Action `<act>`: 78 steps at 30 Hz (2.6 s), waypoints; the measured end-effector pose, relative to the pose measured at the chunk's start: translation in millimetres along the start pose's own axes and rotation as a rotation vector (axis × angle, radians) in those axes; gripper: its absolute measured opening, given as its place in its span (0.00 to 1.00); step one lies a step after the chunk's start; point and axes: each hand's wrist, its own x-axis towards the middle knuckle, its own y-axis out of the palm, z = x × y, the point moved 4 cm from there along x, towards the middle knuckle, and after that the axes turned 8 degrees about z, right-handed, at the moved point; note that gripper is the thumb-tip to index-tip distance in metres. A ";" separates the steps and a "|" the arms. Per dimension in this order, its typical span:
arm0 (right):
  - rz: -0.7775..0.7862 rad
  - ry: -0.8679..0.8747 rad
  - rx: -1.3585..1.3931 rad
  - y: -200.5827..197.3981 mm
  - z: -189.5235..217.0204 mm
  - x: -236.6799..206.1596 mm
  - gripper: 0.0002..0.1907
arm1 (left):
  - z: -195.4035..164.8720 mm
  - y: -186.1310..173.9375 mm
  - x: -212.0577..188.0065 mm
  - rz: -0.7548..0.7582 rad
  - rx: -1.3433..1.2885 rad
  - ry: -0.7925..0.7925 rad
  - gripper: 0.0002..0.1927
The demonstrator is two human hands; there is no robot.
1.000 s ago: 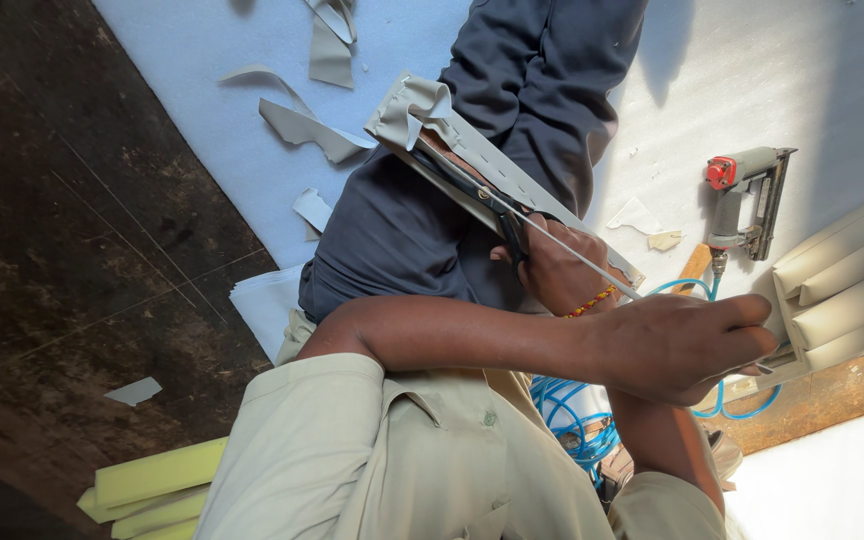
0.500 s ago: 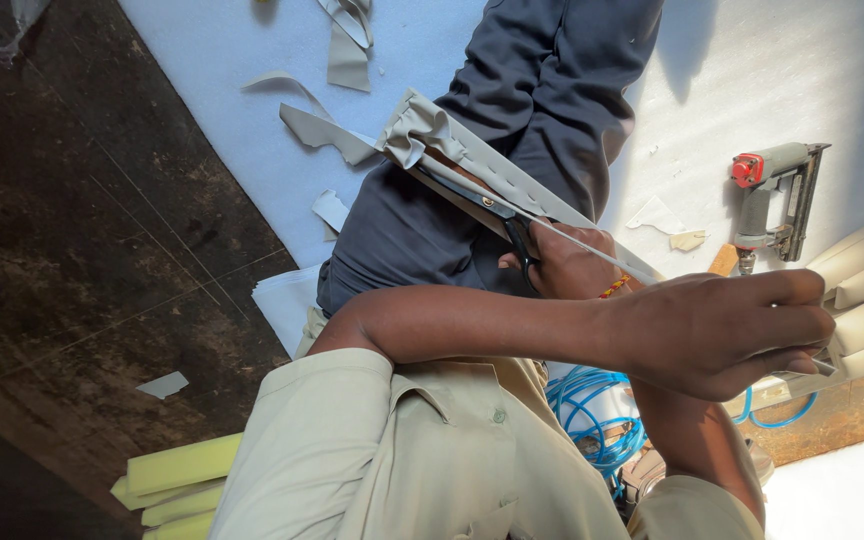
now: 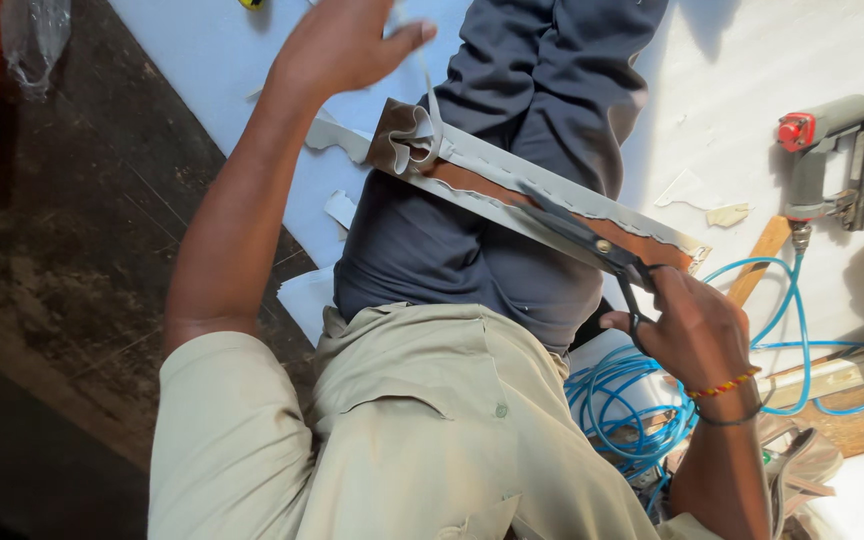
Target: The person wraps a long strip of light-colored fabric around a wooden frame, folds the edges, and secures them using a pneumatic staple gun. They then trim the excess fabric with scissors.
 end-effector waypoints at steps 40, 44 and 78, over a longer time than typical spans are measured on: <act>-0.489 0.076 0.534 80.2 -12.7 -31.7 0.31 | -159.1 115.1 -64.3 -0.159 -0.564 -0.336 0.30; -0.506 0.015 0.508 70.9 -6.3 -38.8 0.30 | -166.9 116.6 -65.6 -0.135 -0.795 -0.337 0.27; -0.080 0.041 0.475 86.1 -42.9 -94.3 0.34 | -252.5 48.7 -136.8 0.324 0.097 0.172 0.25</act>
